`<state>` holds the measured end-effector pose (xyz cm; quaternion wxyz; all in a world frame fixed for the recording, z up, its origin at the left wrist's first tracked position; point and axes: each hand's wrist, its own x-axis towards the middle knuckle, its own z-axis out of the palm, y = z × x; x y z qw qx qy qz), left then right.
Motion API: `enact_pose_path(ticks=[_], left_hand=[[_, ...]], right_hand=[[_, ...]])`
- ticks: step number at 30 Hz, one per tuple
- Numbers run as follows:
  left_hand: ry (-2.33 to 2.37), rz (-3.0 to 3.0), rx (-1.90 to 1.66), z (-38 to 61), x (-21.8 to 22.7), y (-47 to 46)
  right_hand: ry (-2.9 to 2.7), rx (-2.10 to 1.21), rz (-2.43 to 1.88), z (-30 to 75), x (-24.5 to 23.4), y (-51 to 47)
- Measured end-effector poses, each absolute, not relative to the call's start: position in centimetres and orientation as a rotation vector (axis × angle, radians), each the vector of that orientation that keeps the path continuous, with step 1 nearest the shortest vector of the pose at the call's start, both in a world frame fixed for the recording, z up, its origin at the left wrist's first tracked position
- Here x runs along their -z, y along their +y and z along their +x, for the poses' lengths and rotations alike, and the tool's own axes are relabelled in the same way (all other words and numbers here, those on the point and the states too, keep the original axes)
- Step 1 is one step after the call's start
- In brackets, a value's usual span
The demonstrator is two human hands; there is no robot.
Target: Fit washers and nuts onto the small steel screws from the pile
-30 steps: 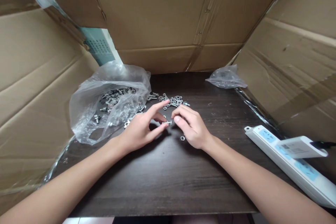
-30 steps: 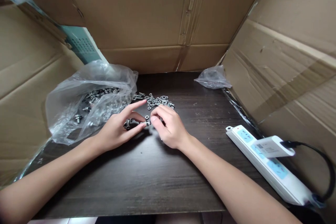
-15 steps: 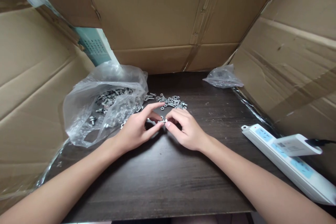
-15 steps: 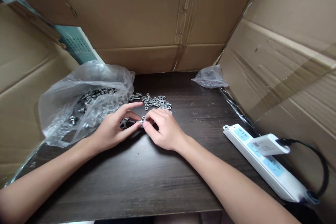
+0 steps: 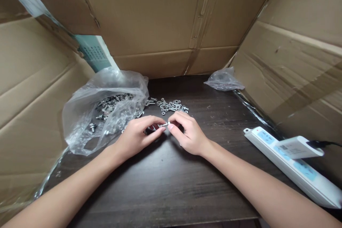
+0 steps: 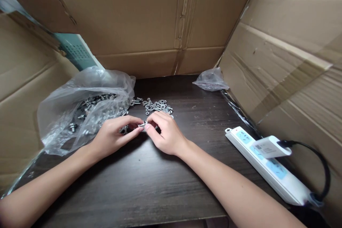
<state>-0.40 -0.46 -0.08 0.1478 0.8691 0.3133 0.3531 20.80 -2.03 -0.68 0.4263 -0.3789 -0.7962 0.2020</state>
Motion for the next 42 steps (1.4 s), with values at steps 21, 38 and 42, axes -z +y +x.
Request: enact_pose_path(ticks=[21, 38, 42], left_hand=[[0.845, 2.570, -0.982, -0.37, 0.09, -0.63], [0.851, 2.563, -1.027, -0.46, 0.30, -0.49], [0.872, 2.556, -1.043, -0.46, 0.32, -0.42]], right_hand=[[-2.195, -0.445, -1.018, 20.84, 0.97, -1.82], [-2.168, -0.469, -1.046, 20.97, 0.65, -1.97], [-2.127, -0.448, -0.998, 20.97, 0.62, -1.96]])
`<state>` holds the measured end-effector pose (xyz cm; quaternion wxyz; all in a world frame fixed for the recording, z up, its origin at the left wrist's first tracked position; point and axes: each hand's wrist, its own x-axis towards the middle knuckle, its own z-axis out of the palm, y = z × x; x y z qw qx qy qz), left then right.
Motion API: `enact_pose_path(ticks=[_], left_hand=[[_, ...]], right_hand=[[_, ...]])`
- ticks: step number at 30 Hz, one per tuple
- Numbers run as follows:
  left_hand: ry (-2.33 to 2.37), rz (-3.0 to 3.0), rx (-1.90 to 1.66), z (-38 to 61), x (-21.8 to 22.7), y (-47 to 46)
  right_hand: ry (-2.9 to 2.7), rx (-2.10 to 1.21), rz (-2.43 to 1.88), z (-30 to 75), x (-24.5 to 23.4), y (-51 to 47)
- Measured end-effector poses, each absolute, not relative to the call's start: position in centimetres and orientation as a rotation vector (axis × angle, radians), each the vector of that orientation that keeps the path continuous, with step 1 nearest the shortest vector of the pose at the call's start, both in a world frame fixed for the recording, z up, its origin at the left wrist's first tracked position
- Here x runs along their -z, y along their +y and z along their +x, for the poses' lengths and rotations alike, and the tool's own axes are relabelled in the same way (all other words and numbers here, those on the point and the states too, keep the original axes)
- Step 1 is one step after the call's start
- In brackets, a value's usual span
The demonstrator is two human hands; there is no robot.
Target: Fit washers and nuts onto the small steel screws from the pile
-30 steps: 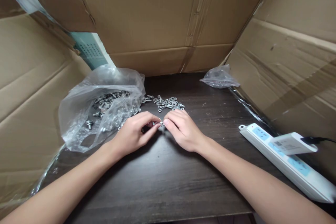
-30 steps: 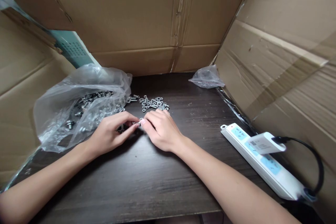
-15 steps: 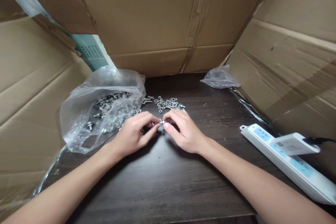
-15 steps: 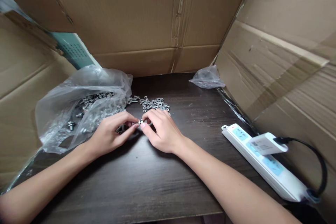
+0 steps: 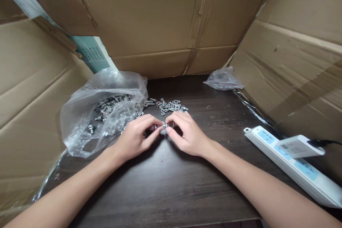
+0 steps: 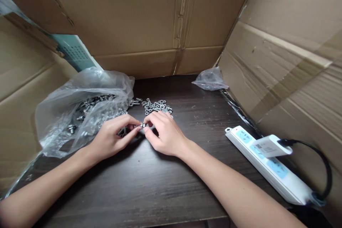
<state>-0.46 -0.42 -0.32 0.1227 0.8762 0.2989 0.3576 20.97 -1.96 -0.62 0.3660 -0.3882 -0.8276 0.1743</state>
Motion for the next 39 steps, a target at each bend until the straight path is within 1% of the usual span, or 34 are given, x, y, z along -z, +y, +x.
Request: enact_pose_path(ticks=[5, 8, 29, 35, 39], left_hand=[[0.834, 2.566, -1.025, -0.42, 0.33, -0.51], [0.857, 2.557, -1.032, -0.48, 0.35, -0.48], [0.870, 2.607, -1.027, -0.58, 0.14, -0.20], [0.750, 2.632, -1.065, -0.56, 0.04, -0.24], [0.794, 2.644, -1.034, -0.49, -0.04, -0.45]], right_hand=[[-2.228, -0.405, -1.034, 20.96, 1.05, -1.75], [-2.205, -0.443, -1.057, 21.00, 0.93, -1.84], [-2.117, -0.423, -0.894, 21.08, 1.19, -2.02], [-2.190, -0.458, -0.942, 21.08, 1.21, -1.89], [-2.185, -0.467, -0.968, 21.11, 1.05, -2.00]])
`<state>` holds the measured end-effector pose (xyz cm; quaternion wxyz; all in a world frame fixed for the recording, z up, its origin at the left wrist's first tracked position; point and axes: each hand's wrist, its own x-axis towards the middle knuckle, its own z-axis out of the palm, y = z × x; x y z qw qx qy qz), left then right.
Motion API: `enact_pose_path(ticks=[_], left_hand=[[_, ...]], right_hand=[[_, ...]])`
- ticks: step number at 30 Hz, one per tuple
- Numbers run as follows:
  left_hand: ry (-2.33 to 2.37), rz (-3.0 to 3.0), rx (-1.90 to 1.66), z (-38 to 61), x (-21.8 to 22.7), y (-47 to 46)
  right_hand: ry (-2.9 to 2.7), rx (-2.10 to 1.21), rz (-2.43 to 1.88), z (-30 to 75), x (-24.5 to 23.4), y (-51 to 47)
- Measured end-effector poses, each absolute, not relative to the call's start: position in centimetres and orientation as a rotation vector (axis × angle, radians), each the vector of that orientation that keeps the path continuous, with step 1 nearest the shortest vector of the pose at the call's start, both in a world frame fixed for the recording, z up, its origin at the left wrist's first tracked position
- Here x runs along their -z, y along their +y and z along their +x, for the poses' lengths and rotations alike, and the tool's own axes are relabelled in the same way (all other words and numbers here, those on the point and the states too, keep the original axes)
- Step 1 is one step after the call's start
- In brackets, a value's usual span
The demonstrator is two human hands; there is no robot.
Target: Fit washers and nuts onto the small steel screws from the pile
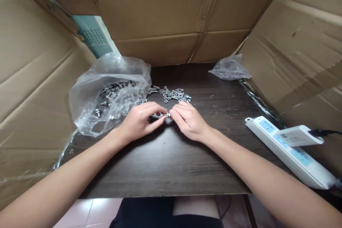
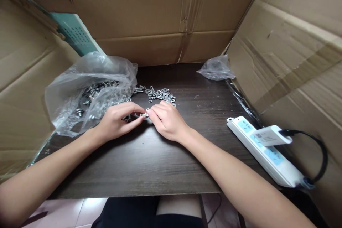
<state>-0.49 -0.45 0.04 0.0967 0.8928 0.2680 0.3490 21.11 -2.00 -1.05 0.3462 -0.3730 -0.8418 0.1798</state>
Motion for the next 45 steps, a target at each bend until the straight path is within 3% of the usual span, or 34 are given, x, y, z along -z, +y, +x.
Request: enact_pose_path(ticks=[45], left_hand=[[0.815, 2.602, -1.123, -0.34, 0.17, -0.29]], right_hand=[[-2.138, -0.457, -1.008, 21.15, 0.86, -2.11]])
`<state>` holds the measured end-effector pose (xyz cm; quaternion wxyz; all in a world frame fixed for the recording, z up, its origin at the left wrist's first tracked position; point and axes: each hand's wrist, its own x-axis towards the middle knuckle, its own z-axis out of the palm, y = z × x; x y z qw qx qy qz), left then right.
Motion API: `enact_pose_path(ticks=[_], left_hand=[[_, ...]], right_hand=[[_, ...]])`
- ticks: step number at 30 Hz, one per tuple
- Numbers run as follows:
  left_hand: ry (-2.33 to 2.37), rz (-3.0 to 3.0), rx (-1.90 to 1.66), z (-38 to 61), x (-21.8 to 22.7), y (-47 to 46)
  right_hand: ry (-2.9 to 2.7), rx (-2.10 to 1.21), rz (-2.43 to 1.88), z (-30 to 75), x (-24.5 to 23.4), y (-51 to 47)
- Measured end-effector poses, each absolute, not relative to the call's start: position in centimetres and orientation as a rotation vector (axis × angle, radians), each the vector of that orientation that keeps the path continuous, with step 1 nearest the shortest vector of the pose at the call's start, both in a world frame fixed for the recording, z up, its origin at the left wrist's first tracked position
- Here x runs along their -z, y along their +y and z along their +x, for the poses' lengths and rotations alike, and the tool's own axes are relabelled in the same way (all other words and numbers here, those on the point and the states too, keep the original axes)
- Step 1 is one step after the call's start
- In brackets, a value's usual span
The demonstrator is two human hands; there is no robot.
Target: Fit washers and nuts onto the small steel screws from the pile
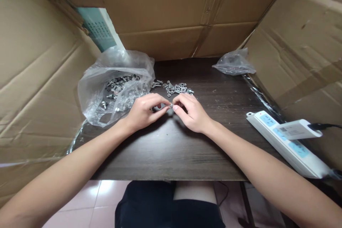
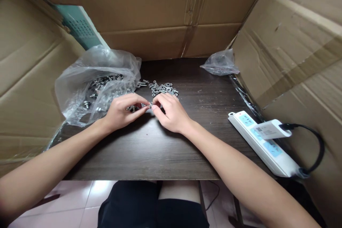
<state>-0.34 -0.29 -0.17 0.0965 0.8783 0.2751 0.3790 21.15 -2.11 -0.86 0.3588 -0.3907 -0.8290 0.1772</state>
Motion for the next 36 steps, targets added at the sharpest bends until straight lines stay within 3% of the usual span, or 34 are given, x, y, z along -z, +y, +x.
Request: enact_pose_path(ticks=[36], left_hand=[[0.802, 2.625, -1.173, -0.09, 0.75, -0.13]], right_hand=[[-2.134, -0.449, -0.887, 21.32, 1.16, -1.80]])
